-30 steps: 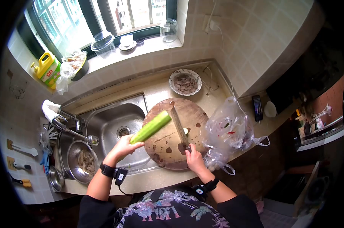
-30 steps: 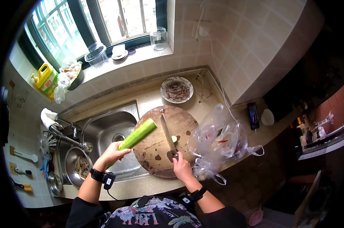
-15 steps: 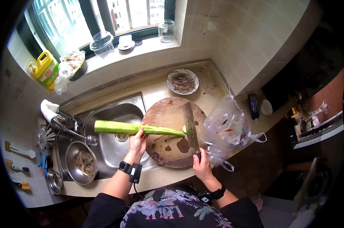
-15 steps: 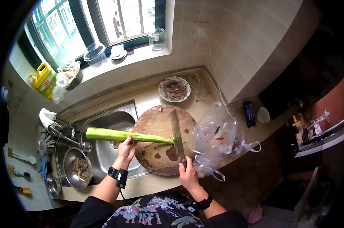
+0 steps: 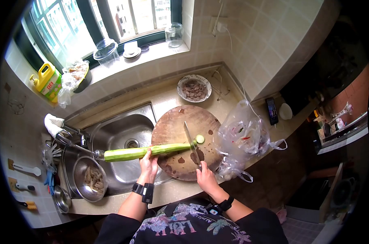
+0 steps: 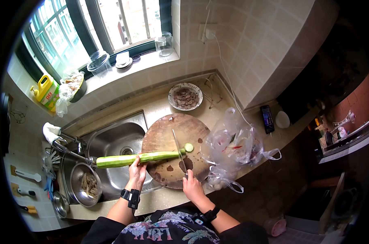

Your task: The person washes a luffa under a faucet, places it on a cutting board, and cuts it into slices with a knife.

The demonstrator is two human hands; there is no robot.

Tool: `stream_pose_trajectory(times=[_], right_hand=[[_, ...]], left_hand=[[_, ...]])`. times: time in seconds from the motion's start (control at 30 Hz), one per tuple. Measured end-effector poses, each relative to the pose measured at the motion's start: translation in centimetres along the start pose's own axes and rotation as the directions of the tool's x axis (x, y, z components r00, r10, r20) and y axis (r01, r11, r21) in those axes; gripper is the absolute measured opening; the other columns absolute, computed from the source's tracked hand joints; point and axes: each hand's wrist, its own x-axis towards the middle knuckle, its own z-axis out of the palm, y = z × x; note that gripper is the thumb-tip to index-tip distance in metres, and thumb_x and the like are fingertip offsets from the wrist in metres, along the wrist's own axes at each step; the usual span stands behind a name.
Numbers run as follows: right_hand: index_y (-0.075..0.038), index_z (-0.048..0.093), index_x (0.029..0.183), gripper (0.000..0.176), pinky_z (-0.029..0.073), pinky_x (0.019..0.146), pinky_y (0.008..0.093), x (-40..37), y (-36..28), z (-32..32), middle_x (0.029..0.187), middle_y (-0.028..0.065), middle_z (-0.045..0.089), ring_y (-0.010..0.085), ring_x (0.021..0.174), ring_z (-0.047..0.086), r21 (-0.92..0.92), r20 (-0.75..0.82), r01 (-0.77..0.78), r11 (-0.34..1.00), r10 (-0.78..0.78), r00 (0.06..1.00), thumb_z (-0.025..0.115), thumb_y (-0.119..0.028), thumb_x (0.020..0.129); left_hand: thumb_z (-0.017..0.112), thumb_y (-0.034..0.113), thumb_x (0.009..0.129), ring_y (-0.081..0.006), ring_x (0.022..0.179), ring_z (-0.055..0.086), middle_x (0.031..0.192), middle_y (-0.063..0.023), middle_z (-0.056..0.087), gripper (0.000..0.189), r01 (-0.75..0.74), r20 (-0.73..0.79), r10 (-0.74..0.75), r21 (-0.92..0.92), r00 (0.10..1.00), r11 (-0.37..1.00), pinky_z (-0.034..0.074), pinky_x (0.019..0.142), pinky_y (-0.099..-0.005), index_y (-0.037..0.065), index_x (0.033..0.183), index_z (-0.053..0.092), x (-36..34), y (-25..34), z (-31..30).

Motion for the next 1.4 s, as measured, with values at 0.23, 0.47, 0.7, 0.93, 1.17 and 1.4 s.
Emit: stream_pose_trajectory(times=[0.23,0.47,0.7,0.93,1.17,1.4], right_hand=[[-0.014,0.044,0.122,0.042,0.047,0.062,0.0431,2.5,-0.2,1.2,0.087,0.0144,0.049,0.0324,0.078,0.056,-0.35,-0.037,0.195,0.916,-0.222,0.974,0.056,-0.023,0.082],[-0.014,0.051,0.119,0.043,0.041,0.07,0.041,4.6,0.6,1.2,0.09,0.0129,0.047,0.03,0.086,0.048,-0.55,0.004,0.302,0.779,-0.359,0.933,0.062,-0.025,0.078],[-0.008,0.057,0.101,0.034,0.042,0.082,0.0433,14.8,-0.4,0.0,0.103,0.0176,0.046,0.0354,0.098,0.047,-0.256,-0.31,-0.035,0.966,-0.048,0.949,0.063,-0.032,0.077],[-0.008,0.06,0.087,0.019,0.043,0.084,0.0411,16.8,0.5,2.6,0.099,0.0184,0.048,0.0354,0.093,0.05,-0.222,-0.182,-0.044,0.974,0.003,0.983,0.061,-0.015,0.07],[-0.006,0.063,0.077,0.011,0.045,0.08,0.0383,16.4,2.5,3.6,0.085,0.0169,0.052,0.0324,0.087,0.053,-0.244,-0.395,0.034,0.969,-0.132,0.909,0.06,-0.005,0.066],[-0.002,0.062,0.088,0.015,0.046,0.065,0.0228,10.9,-1.3,-1.7,0.081,0.0024,0.061,0.0121,0.073,0.058,0.836,-0.231,0.021,0.548,0.317,0.92,0.065,0.003,0.074]], left_hand=[[0.056,0.001,0.084,-0.0231,0.099,0.058,0.105,-0.0116,0.058,0.025,-0.27,0.125,0.243,0.306,0.962,0.913,0.048,0.086,-0.0344,-0.002,0.109,0.052,-2.8,5.7,1.4],[0.056,-0.01,0.079,-0.0225,0.111,0.051,0.115,-0.0107,0.053,0.043,-0.476,0.304,0.378,0.384,0.874,0.791,0.039,0.097,-0.0349,0.005,0.116,0.04,-5.8,9.2,1.4],[0.056,-0.013,0.076,-0.0214,0.111,0.049,0.113,-0.012,0.051,0.047,-0.637,0.495,0.422,0.434,0.759,0.637,0.038,0.097,-0.0344,0.007,0.113,0.036,-6.9,10.7,0.0],[0.057,-0.014,0.075,-0.0223,0.113,0.047,0.115,-0.0134,0.049,0.051,-0.638,0.503,0.421,0.416,0.755,0.647,0.036,0.098,-0.0356,0.008,0.114,0.033,-8.0,11.8,-2.4],[0.061,-0.009,0.074,-0.0227,0.111,0.048,0.112,-0.0133,0.051,0.047,-0.691,0.633,0.353,0.427,0.689,0.583,0.037,0.098,-0.0367,0.007,0.109,0.035,-7.6,13.3,-3.5],[0.061,-0.012,0.073,-0.0252,0.112,0.049,0.11,-0.0127,0.051,0.052,-0.665,0.702,0.267,0.382,0.66,0.642,0.038,0.097,-0.0391,0.007,0.113,0.034,-6.9,13.4,-4.1]])
